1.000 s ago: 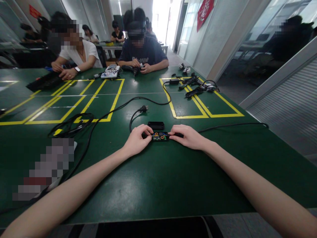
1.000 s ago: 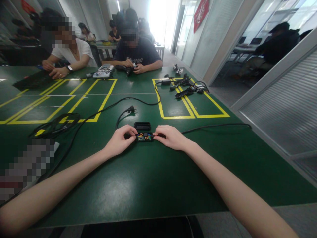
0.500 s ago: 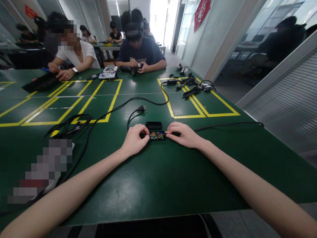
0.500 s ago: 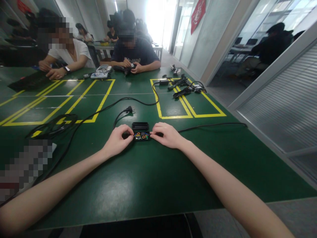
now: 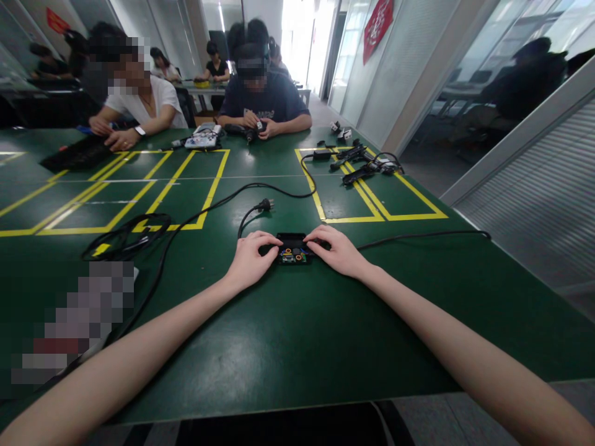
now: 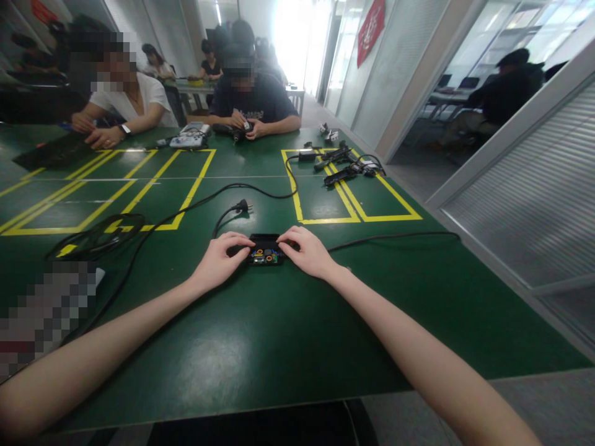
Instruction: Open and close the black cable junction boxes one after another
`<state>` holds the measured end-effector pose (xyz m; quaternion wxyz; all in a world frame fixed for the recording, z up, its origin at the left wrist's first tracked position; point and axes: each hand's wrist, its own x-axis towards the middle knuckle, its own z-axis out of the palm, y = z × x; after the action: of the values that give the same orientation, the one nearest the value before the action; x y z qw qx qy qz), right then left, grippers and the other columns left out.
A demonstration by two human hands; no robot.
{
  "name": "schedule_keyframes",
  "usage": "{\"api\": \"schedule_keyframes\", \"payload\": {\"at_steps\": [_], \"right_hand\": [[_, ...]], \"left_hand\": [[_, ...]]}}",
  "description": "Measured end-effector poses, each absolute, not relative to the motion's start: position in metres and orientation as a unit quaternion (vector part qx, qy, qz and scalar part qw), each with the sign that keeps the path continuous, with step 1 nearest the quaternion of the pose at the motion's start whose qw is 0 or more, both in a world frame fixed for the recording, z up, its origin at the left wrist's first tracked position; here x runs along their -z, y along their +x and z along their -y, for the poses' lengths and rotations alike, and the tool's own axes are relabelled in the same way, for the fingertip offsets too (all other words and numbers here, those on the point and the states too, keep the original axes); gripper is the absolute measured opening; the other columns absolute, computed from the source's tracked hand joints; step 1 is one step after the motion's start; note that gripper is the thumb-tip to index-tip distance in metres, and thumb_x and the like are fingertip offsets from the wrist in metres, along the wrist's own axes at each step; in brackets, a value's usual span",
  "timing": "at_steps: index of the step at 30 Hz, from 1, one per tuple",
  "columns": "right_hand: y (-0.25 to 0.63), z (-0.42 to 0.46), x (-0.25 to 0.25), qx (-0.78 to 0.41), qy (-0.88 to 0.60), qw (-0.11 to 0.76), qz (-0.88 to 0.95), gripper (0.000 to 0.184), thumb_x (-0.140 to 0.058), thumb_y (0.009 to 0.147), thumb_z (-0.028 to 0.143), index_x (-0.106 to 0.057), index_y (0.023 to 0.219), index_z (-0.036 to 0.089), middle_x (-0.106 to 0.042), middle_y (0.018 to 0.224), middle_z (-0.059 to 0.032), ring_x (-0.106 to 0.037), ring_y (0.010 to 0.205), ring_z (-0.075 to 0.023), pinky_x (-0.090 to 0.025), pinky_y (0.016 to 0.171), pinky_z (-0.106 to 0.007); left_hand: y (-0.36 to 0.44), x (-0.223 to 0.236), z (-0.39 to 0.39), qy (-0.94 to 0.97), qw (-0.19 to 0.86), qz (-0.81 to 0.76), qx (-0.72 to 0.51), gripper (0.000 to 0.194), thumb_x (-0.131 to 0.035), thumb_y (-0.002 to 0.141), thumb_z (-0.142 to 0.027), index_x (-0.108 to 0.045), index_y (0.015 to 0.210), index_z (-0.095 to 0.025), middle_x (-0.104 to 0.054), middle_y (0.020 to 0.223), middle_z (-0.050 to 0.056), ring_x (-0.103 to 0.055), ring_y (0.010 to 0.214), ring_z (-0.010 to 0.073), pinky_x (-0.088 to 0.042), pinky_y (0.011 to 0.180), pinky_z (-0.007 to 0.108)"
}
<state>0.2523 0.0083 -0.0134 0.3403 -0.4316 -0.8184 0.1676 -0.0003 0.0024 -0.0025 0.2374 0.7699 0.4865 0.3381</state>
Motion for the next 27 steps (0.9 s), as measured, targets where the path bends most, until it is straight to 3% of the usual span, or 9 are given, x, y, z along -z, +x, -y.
{"api": "schedule_keyframes", "payload": {"at_steps": [5, 21, 27], "right_hand": [[0.2529, -0.0079, 0.0128, -0.211, -0.441, 0.366, 0.792, 0.011, -0.064, 0.094, 0.024, -0.075, 0.095, 0.022, -0.076, 0.098, -0.0060, -0.069, 0.092, -0.0222, -0.054, 0.083, -0.037], [0.2468, -0.0075, 0.0159, -0.254, -0.441, 0.428, 0.747, 0.009, -0.069, 0.089, 0.025, -0.076, 0.085, 0.022, -0.075, 0.091, -0.0047, -0.067, 0.081, -0.0190, -0.052, 0.071, -0.032], [0.2462, -0.0074, 0.0162, -0.257, -0.433, 0.443, 0.742, 0.010, -0.069, 0.090, 0.026, -0.077, 0.085, 0.023, -0.075, 0.092, -0.0051, -0.067, 0.083, -0.0196, -0.053, 0.071, -0.033]], "left_hand": [[-0.0024, 0.0064, -0.0045, 0.759, 0.260, -0.451, -0.392, 0.016, -0.064, 0.087, -0.020, -0.080, 0.090, -0.022, -0.077, 0.101, 0.005, -0.072, 0.099, 0.0216, -0.056, 0.096, 0.037], [-0.0020, 0.0056, -0.0068, 0.706, 0.302, -0.482, -0.422, 0.022, -0.060, 0.087, -0.023, -0.082, 0.091, -0.022, -0.080, 0.098, 0.005, -0.074, 0.098, 0.0231, -0.057, 0.098, 0.037], [-0.0017, 0.0034, -0.0053, 0.696, 0.324, -0.470, -0.436, 0.021, -0.061, 0.086, -0.024, -0.081, 0.090, -0.021, -0.080, 0.096, 0.004, -0.074, 0.091, 0.0213, -0.058, 0.090, 0.034]]}}
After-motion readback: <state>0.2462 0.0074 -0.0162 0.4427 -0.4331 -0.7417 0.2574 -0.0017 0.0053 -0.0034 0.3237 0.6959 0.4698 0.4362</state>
